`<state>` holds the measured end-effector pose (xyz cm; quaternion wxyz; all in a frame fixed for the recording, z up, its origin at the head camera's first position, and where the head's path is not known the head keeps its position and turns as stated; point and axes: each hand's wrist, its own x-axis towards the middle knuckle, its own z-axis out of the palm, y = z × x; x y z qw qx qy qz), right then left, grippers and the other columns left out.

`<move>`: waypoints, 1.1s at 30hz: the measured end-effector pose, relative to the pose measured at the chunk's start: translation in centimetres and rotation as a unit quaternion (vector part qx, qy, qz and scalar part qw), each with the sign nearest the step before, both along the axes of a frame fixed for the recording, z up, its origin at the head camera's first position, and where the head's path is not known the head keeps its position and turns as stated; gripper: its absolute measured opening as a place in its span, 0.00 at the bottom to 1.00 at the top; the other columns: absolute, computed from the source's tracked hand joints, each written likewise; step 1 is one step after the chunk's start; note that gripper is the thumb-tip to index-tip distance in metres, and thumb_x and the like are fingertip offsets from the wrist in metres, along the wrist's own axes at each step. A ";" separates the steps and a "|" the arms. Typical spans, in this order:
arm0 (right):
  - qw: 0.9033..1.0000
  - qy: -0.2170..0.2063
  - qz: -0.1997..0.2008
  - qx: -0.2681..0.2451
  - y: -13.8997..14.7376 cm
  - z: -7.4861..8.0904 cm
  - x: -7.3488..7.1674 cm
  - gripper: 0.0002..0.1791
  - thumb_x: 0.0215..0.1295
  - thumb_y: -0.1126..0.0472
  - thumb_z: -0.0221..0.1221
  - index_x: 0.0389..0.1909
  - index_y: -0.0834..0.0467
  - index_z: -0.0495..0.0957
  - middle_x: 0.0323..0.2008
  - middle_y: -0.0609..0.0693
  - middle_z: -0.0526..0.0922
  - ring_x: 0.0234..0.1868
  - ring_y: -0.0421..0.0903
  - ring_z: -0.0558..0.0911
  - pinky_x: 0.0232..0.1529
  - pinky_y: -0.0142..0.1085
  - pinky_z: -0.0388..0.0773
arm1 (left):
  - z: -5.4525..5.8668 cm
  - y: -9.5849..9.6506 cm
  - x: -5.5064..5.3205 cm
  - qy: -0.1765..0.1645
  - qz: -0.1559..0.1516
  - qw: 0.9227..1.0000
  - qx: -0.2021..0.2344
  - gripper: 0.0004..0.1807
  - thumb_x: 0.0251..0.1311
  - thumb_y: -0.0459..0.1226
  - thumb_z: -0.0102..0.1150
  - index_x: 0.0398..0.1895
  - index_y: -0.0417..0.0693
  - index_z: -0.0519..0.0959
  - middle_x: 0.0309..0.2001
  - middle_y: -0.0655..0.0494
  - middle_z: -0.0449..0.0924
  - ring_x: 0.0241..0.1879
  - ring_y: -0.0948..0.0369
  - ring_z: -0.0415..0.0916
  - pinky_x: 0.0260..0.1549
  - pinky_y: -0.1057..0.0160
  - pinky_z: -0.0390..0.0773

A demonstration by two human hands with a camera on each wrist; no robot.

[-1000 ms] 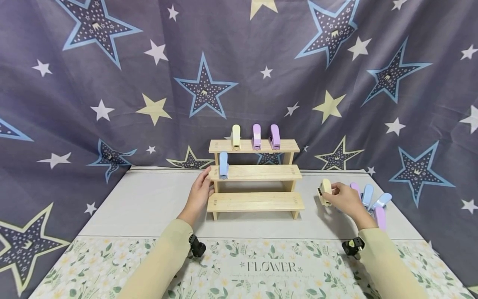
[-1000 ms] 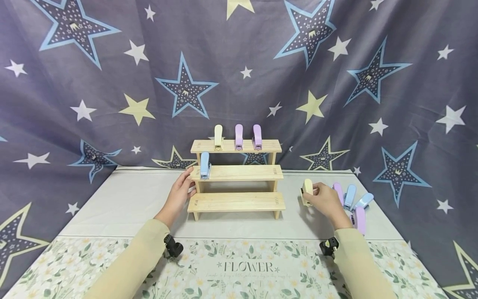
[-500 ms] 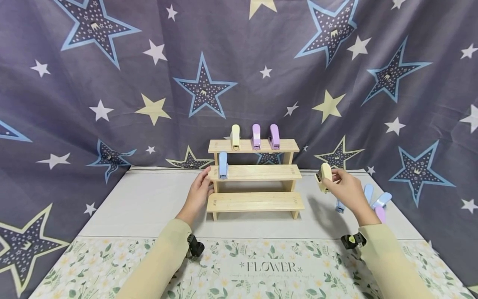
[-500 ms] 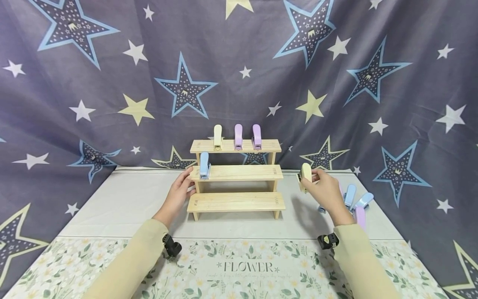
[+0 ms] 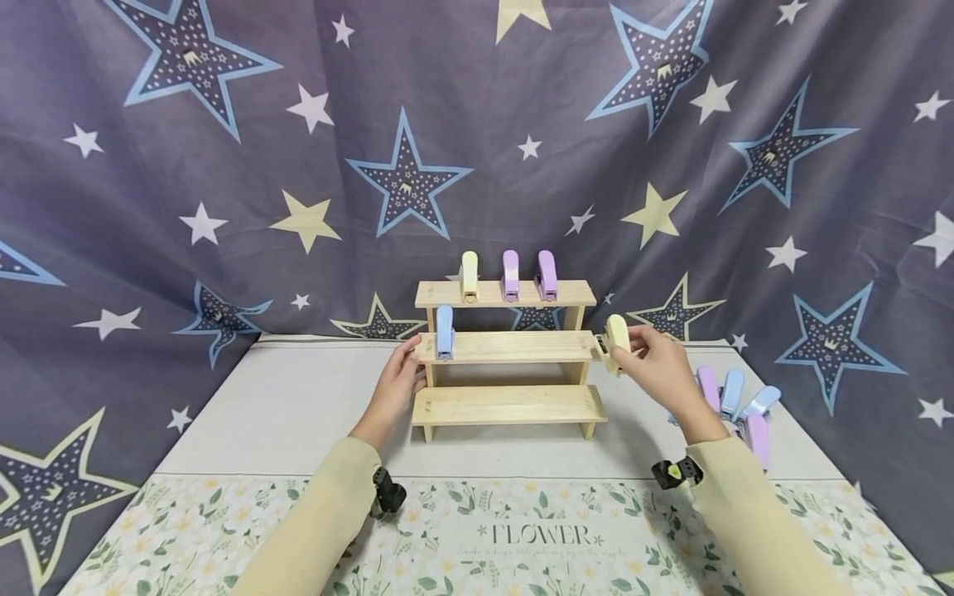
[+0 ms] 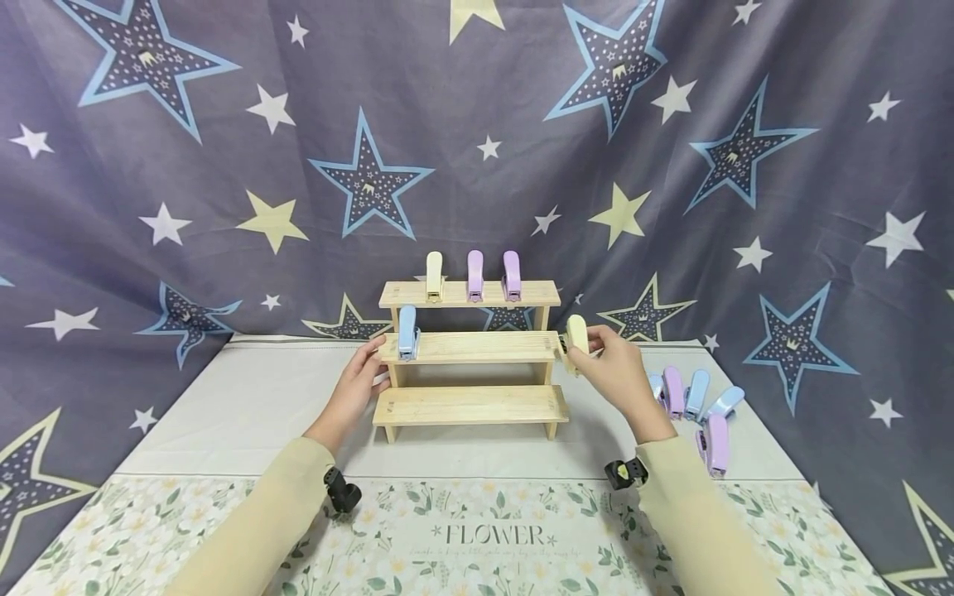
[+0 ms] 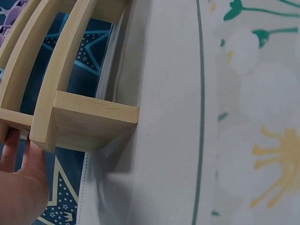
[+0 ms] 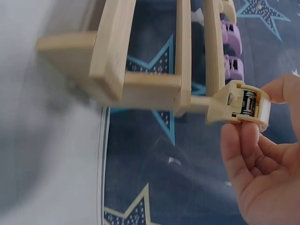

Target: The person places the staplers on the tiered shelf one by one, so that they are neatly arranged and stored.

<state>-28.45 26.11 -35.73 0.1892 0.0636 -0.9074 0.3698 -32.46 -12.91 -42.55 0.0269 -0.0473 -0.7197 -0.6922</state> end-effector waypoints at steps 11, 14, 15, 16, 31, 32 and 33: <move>0.999 -0.003 0.042 -0.017 -4.6 0.3 -1.3 0.24 0.65 0.55 0.63 0.56 0.66 0.78 0.39 0.56 0.83 0.39 0.51 0.79 0.38 0.40 0.78 | 0.4 0.0 0.4 -0.004 -0.008 1.000 -0.002 0.26 0.82 0.40 0.33 0.79 0.49 0.55 0.73 0.38 0.59 0.69 0.42 0.62 0.68 0.46 0.66; 0.998 -0.006 0.052 -0.022 -6.1 0.4 -1.5 0.25 0.65 0.53 0.63 0.57 0.65 0.77 0.40 0.56 0.83 0.39 0.52 0.80 0.39 0.41 0.79 | 1.3 0.1 1.0 -0.010 -0.012 1.000 0.005 0.26 0.82 0.38 0.33 0.79 0.46 0.54 0.73 0.36 0.59 0.69 0.41 0.61 0.68 0.45 0.66; 0.998 -0.006 0.055 -0.025 -6.6 0.5 -1.7 0.25 0.65 0.53 0.63 0.57 0.65 0.78 0.40 0.56 0.83 0.39 0.51 0.80 0.39 0.41 0.79 | 1.7 0.2 1.2 -0.012 -0.012 1.000 0.006 0.26 0.81 0.37 0.33 0.79 0.45 0.54 0.72 0.36 0.59 0.69 0.40 0.62 0.68 0.45 0.66; 0.998 -0.005 0.058 -0.029 -7.0 0.4 -1.8 0.25 0.65 0.53 0.63 0.57 0.64 0.78 0.39 0.56 0.83 0.38 0.51 0.80 0.39 0.41 0.79 | 2.1 0.2 1.5 -0.014 -0.012 1.000 0.006 0.26 0.81 0.37 0.33 0.79 0.43 0.53 0.72 0.35 0.59 0.69 0.40 0.62 0.68 0.45 0.66; 0.992 -0.013 0.095 -0.080 -13.2 -0.4 -3.9 0.21 0.62 0.54 0.68 0.51 0.62 0.80 0.35 0.52 0.82 0.35 0.48 0.77 0.35 0.37 0.76 | 0.0 0.2 0.0 -0.002 0.009 1.000 0.009 0.26 0.81 0.40 0.33 0.78 0.47 0.57 0.71 0.38 0.61 0.68 0.42 0.64 0.67 0.45 0.67; 0.992 -0.015 0.095 -0.081 -13.4 -0.5 -4.0 0.21 0.62 0.54 0.68 0.51 0.62 0.80 0.35 0.52 0.82 0.35 0.48 0.77 0.35 0.37 0.76 | -0.1 0.2 -0.1 0.000 0.010 1.000 0.008 0.26 0.81 0.40 0.33 0.78 0.48 0.57 0.71 0.38 0.61 0.68 0.42 0.64 0.67 0.46 0.67; 0.992 -0.017 0.094 -0.081 -13.7 -0.5 -4.2 0.21 0.62 0.53 0.68 0.51 0.62 0.80 0.35 0.52 0.82 0.35 0.48 0.78 0.35 0.36 0.76 | -0.2 0.2 -0.1 0.001 0.011 1.000 0.007 0.26 0.81 0.40 0.33 0.78 0.48 0.57 0.71 0.38 0.61 0.68 0.42 0.64 0.67 0.46 0.67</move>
